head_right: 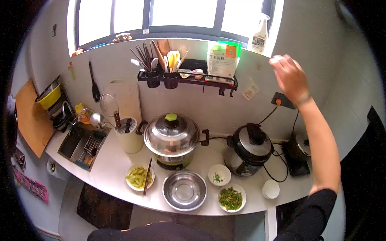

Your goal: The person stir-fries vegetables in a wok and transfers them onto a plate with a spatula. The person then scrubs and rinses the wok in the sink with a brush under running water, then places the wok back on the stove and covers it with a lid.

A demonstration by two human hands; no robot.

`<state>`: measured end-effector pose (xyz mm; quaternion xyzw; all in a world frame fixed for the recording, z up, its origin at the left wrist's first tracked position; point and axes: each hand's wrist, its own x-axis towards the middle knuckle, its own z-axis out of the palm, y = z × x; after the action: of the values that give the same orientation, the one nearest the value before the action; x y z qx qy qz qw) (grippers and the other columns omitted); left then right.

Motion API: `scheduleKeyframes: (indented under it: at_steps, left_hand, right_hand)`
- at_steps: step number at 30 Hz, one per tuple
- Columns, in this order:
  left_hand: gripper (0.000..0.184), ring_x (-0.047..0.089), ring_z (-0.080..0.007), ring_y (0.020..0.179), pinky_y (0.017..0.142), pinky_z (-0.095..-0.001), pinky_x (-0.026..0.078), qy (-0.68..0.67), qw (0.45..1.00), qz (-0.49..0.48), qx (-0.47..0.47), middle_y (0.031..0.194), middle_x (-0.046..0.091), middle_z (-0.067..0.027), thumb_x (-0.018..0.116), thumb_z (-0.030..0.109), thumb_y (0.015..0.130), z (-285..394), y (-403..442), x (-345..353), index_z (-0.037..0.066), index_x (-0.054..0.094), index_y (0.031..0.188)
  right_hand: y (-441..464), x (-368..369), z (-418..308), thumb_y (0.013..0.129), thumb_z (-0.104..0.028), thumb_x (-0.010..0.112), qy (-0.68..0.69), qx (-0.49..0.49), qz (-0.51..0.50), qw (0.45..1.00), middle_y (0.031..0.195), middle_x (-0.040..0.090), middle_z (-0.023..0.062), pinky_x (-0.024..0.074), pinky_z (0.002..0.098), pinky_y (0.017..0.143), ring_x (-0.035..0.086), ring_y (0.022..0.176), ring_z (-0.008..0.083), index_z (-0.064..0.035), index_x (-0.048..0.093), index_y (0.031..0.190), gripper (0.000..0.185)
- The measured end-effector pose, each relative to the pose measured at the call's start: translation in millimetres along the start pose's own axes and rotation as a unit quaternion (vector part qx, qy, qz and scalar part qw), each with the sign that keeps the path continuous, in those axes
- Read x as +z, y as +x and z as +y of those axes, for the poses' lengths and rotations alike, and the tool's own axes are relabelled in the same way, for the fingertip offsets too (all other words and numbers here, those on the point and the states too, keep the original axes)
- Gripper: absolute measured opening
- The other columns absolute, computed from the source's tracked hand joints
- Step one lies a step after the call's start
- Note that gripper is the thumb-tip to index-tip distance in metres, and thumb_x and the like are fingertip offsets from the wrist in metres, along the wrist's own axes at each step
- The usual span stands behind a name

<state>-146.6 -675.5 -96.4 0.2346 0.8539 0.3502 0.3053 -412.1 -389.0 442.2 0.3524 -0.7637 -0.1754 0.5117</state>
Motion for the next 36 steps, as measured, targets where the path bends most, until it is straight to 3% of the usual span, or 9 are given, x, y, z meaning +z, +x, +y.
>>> scheduleKeyframes:
  at_steps: [10, 15, 17, 18, 22, 23, 25, 27, 36]
  left_hand:
    - [0.037, 0.060, -0.0367, 0.086, 0.072, -0.0444, 0.047, -0.009, 0.996, 0.082, -0.032, 0.086, 0.062, -0.0199, 0.057, 0.033, 0.082, -83, 27, -172, 0.002, 0.059, 0.102]
    - [0.037, 0.060, -0.0365, 0.086, 0.072, -0.0442, 0.047, -0.040, 0.991, 0.120, -0.046, 0.086, 0.062, -0.0197, 0.057, 0.033, 0.082, -106, 30, -216, 0.002, 0.058, 0.102]
    - [0.037, 0.060, -0.0364, 0.086, 0.072, -0.0441, 0.047, -0.055, 0.988, 0.133, -0.056, 0.086, 0.062, -0.0196, 0.057, 0.033, 0.082, -114, 31, -224, 0.002, 0.058, 0.102]
    - [0.036, 0.060, -0.0364, 0.086, 0.072, -0.0440, 0.047, -0.064, 0.986, 0.139, -0.061, 0.086, 0.062, -0.0196, 0.057, 0.032, 0.082, -118, 30, -226, 0.002, 0.058, 0.102]
    - [0.036, 0.060, -0.0363, 0.086, 0.072, -0.0439, 0.047, -0.091, 0.979, 0.162, -0.087, 0.086, 0.062, -0.0194, 0.057, 0.032, 0.082, -130, 29, -230, 0.002, 0.058, 0.102]
    - [0.036, 0.060, -0.0362, 0.086, 0.072, -0.0438, 0.047, -0.099, 0.976, 0.169, -0.095, 0.086, 0.062, -0.0193, 0.057, 0.032, 0.082, -133, 27, -229, 0.002, 0.058, 0.102]
    - [0.036, 0.060, -0.0362, 0.086, 0.072, -0.0437, 0.047, -0.117, 0.971, 0.180, -0.108, 0.086, 0.062, -0.0193, 0.057, 0.032, 0.082, -136, 24, -226, 0.003, 0.058, 0.102]
    - [0.035, 0.060, -0.0361, 0.086, 0.072, -0.0437, 0.047, -0.131, 0.965, 0.191, -0.121, 0.086, 0.062, -0.0192, 0.057, 0.032, 0.082, -137, 21, -225, 0.003, 0.058, 0.102]
    - [0.034, 0.060, -0.0358, 0.086, 0.072, -0.0433, 0.047, -0.174, 0.945, 0.233, -0.148, 0.086, 0.062, -0.0188, 0.056, 0.031, 0.082, -143, 7, -217, 0.003, 0.058, 0.102]
  right_hand:
    - [255, 259, 2, 0.078, 0.006, 0.042, 0.048, 0.111, -0.059, 0.991, 0.092, 0.059, 0.0161, 0.0437, 0.0391, 0.082, 0.053, 0.098, 0.0296, -0.0064, 0.052, 0.092, 0.021]
    - [301, 279, -21, 0.083, -0.004, 0.041, 0.089, 0.142, -0.112, 0.979, 0.096, 0.058, 0.0166, 0.0422, 0.0406, 0.080, 0.054, 0.095, 0.0313, -0.0079, 0.052, 0.094, 0.016]
    - [320, 299, -20, 0.093, -0.025, 0.031, -0.081, 0.116, -0.248, 0.958, 0.132, 0.043, 0.0171, 0.0327, 0.0398, 0.102, 0.040, 0.123, 0.0328, -0.0150, 0.046, 0.126, 0.037]
    - [319, 305, -22, 0.091, -0.024, 0.034, -0.117, 0.075, -0.181, 0.974, 0.116, 0.054, 0.0160, 0.0382, 0.0420, 0.092, 0.050, 0.108, 0.0338, -0.0127, 0.053, 0.109, 0.028]
    - [329, 349, -18, 0.094, -0.029, 0.028, -0.038, 0.156, -0.213, 0.964, 0.132, 0.045, 0.0151, 0.0254, 0.0404, 0.107, 0.033, 0.128, 0.0314, -0.0195, 0.045, 0.129, 0.040]
    - [325, 409, 20, 0.093, -0.023, 0.031, -0.153, 0.045, -0.103, 0.982, 0.125, 0.050, 0.0157, 0.0312, 0.0415, 0.103, 0.040, 0.122, 0.0318, -0.0147, 0.048, 0.124, 0.037]
    - [337, 319, -28, 0.091, -0.018, 0.033, -0.108, 0.089, -0.261, 0.955, 0.124, 0.051, 0.0140, 0.0364, 0.0392, 0.099, 0.042, 0.121, 0.0307, -0.0130, 0.053, 0.119, 0.034]
    - [333, 357, 3, 0.090, -0.018, 0.037, -0.082, 0.032, -0.173, 0.981, 0.123, 0.051, 0.0171, 0.0367, 0.0417, 0.097, 0.045, 0.116, 0.0351, -0.0104, 0.051, 0.120, 0.035]
    - [317, 346, 19, 0.093, -0.027, 0.031, -0.088, 0.114, -0.236, 0.961, 0.134, 0.042, 0.0147, 0.0277, 0.0400, 0.105, 0.037, 0.126, 0.0313, -0.0158, 0.049, 0.125, 0.038]
